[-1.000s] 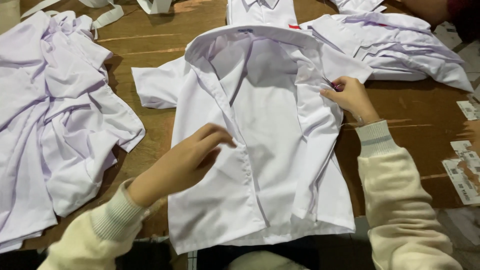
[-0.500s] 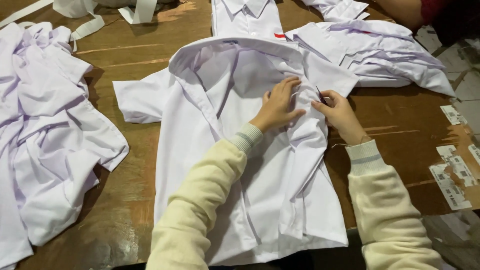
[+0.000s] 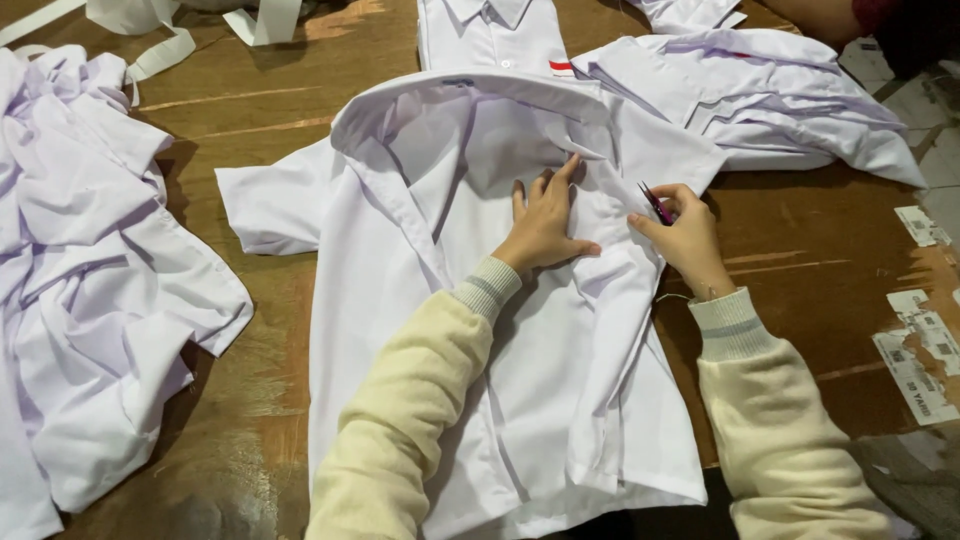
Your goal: Trimming loose threads from a white school uniform shirt using small thread snips on a factory work table.
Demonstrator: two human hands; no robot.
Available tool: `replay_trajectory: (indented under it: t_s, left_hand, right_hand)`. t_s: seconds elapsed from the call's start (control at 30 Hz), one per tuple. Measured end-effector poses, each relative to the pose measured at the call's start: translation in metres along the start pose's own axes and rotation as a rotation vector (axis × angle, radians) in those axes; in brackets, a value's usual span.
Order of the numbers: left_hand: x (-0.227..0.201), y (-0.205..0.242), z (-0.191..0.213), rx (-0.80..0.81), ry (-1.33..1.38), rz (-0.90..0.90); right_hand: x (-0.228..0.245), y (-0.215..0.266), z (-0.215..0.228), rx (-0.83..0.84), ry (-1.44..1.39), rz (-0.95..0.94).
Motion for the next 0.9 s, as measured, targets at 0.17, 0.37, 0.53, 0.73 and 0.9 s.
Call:
replay_trajectory:
  t_s: [0.17, 0.37, 0.53, 0.73, 0.9]
  left_hand:
    - [0.014, -0.006, -0.010, -0.053, 0.031, 0.001]
    - [0.002, -0.008, 0.011, -0.450, 0.215, -0.170]
    - [-0.002, -0.008, 0.010, -0.490, 0.407, -0.205]
    - [0.003, -0.004, 0.007, -0.436, 0.248, -0.107]
    - [-0.012, 0.003, 0.023, -0.519, 0.247, -0.121]
  right_hand:
    - [-0.009, -0.008, -0.010, 0.017, -0.185, -0.031]
    - [0.017, 0.008, -0.010, 0.052, -0.474, -0.122]
    - [0.027, 0.016, -0.029, 0.161, -0.727, -0.226]
    - [0.057, 0.029, -0.030, 0.223, -0.795, -0.255]
    - [0.073, 0.034, -0.029, 0.231, -0.752, -0.218]
Point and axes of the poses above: each hand's wrist, its own y-axis away from the middle knuckle, its own z-axis out of the back of the hand, x = y × z, the point moved 8 cm from there along -y, towards the middle knuckle, and after that the axes turned 3 degrees about -x, right-handed, at the moved point
